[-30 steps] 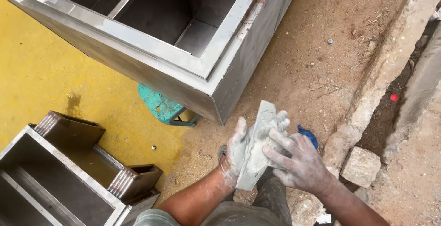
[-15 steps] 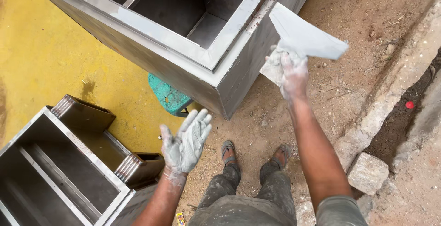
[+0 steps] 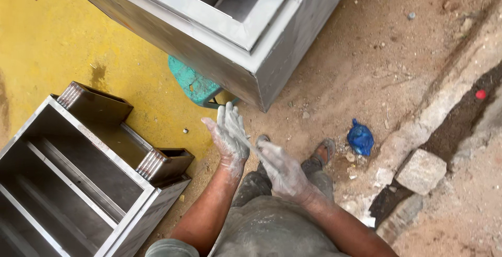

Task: The person applies gray putty filler to the seams and edges of stainless steel cabinet frames, spreading it with a small hand trowel and smoothing it over panels, corners, and undersides of several cabinet units.

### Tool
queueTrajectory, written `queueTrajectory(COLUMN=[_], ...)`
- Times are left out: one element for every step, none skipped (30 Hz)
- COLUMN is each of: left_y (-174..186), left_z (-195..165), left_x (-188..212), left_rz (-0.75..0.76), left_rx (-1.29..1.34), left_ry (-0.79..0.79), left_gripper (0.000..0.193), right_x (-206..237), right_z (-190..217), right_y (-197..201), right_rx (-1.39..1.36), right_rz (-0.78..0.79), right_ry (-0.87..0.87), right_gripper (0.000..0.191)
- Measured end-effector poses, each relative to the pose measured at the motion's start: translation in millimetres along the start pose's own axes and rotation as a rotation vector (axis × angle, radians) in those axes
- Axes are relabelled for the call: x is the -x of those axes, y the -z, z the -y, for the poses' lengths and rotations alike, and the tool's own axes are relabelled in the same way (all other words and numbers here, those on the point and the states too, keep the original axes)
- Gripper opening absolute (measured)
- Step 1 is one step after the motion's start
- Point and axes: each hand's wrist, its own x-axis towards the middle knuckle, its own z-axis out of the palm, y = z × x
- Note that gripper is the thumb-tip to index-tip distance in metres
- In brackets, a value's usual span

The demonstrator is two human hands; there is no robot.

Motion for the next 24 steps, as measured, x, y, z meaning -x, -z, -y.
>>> queueTrajectory(left_y=[-4,-7,-8,-6,-2,0,-1,-2,-2,-6,-14,-21,-26,-31,-33,-31,-25,-14,-2,13,28,47,69,92], left_z=[-1,-5,-10,-20,-33,-45,-47,-48,-51,-51,-48,-45,-41,-35,-28,-19,-11,0,16,33,50,62,65,61], left_x=[-1,-2,-2,0,4,7,12,21,33,45,47,50,54,54,53,48,42,37,25,9,-8,-24,-37,-49], left_rz=[-0.021,-0.037,-0.053,0.085,0.232,0.388,0.523,0.641,0.749,0.891,1.049,1.091,1.127,1.157,1.164,1.166,1.164,1.130,1.098,1.034,0.948,0.842,0.741,0.651], left_rx=[-0.043,-0.083,-0.118,-0.192,-0.261,-0.334,-0.430,-0.529,-0.633,-0.718,-0.797,-0.827,-0.850,-0.865,-0.780,-0.698,-0.618,-0.690,-0.760,-0.858,-0.957,-1.024,-1.077,-1.127], left_ry=[-0.013,-0.030,-0.054,-0.031,-0.010,0.010,0.041,0.089,0.140,0.213,0.278,0.346,0.420,0.496,0.542,0.587,0.634,0.540,0.512,0.512,0.518,0.548,0.576,0.587], left_gripper=[0.119,0.119,0.120,0.119,0.119,0.119,0.118,0.117,0.117,0.119,0.122,0.123,0.124,0.126,0.125,0.125,0.125,0.121,0.117,0.112,0.107,0.102,0.098,0.093], right_x=[11,23,42,64,80,88,96,103,107,106,102,97,92,87,83,81,80,80,80,79,78,76,68,55], right_z=[2,2,4,6,2,-8,-17,-25,-31,-38,-44,-49,-52,-54,-56,-58,-61,-66,-73,-83,-93,-104,-119,-133], right_y=[-2,-2,1,4,10,16,23,28,33,36,38,39,37,35,32,28,25,19,17,13,11,10,8,9], right_rx=[0.033,0.069,-0.016,-0.107,-0.192,-0.455,-0.724,-1.004,-1.048,-1.090,-1.122,-1.059,-0.993,-0.922,-0.960,-1.000,-1.043,-1.172,-1.297,-1.421,-1.503,-1.590,-1.669,-1.620], right_rz=[0.032,0.068,0.065,0.064,0.060,-0.049,-0.164,-0.280,-0.221,-0.159,-0.099,-0.022,0.054,0.131,0.193,0.258,0.323,0.350,0.374,0.392,0.337,0.290,0.253,0.052], right_ry=[0.157,0.318,0.104,-0.103,-0.303,-0.403,-0.506,-0.623,-0.638,-0.632,-0.608,-0.631,-0.661,-0.698,-0.714,-0.727,-0.738,-0.730,-0.714,-0.696,-0.728,-0.765,-0.793,-0.783], right_gripper=[0.040,0.040,0.043,0.047,0.051,0.054,0.057,0.060,0.057,0.055,0.053,0.053,0.053,0.053,0.051,0.049,0.048,0.046,0.044,0.043,0.044,0.045,0.046,0.048])
